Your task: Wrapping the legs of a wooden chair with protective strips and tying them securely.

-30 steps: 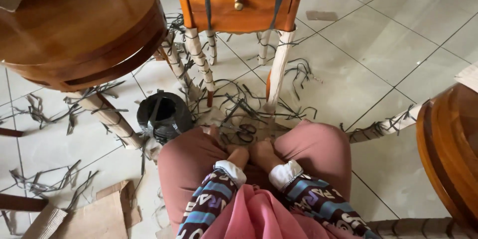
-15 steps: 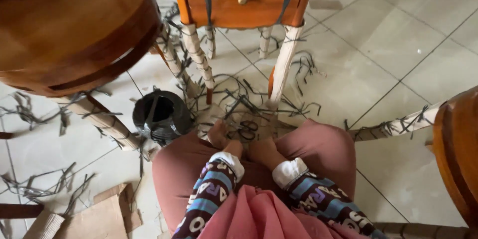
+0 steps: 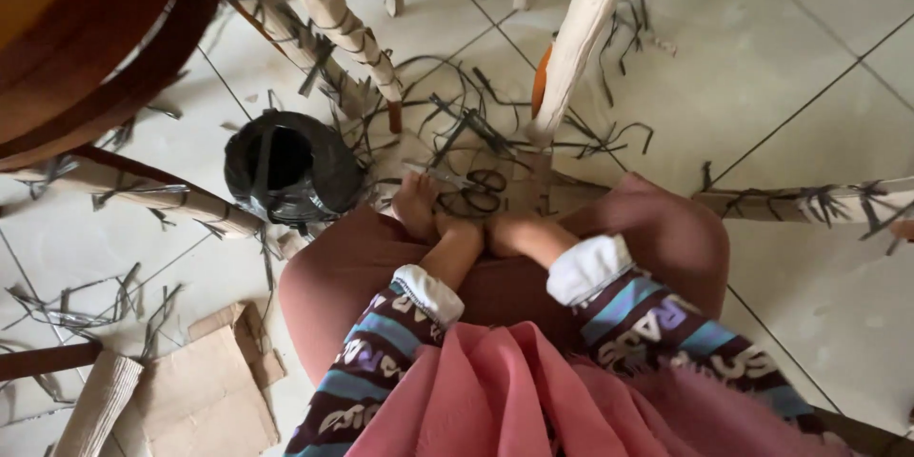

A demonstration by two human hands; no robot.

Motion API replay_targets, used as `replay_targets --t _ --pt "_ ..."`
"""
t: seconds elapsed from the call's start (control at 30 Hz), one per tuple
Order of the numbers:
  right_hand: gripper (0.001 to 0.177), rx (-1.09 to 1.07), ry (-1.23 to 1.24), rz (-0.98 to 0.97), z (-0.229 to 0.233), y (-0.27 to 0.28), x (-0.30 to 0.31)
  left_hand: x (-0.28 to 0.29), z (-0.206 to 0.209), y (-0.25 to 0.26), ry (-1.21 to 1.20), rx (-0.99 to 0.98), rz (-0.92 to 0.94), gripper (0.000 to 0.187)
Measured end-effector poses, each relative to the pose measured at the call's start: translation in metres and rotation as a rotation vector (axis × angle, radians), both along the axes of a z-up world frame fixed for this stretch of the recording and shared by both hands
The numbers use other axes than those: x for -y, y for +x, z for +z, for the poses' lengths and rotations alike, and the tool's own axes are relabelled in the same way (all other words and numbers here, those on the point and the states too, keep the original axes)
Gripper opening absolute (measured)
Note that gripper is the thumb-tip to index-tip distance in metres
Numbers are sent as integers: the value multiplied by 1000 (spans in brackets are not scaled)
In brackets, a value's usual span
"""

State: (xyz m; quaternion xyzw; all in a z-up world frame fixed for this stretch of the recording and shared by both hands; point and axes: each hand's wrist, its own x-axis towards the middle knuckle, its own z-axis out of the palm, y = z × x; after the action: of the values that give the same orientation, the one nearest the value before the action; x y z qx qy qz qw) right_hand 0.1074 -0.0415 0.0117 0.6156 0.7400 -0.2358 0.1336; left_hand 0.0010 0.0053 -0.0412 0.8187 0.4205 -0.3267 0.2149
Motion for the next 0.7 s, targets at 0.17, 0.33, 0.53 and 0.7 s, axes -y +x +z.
replay_targets --t 0.17,0.33,0.53,0.7 --pt "35 60 -51 103 -9 41 -36 -15 -44 4 -20 -45 30 43" --pt "34 -86 -116 -177 19 75 -90 0 -31 -4 270 387 -55 32" --pt "39 -291 -39 -437 10 73 -137 -13 -7 16 37 362 -118 33" --pt "45 -435 -95 -490 -34 72 -155 -47 74 9 31 322 -53 29"
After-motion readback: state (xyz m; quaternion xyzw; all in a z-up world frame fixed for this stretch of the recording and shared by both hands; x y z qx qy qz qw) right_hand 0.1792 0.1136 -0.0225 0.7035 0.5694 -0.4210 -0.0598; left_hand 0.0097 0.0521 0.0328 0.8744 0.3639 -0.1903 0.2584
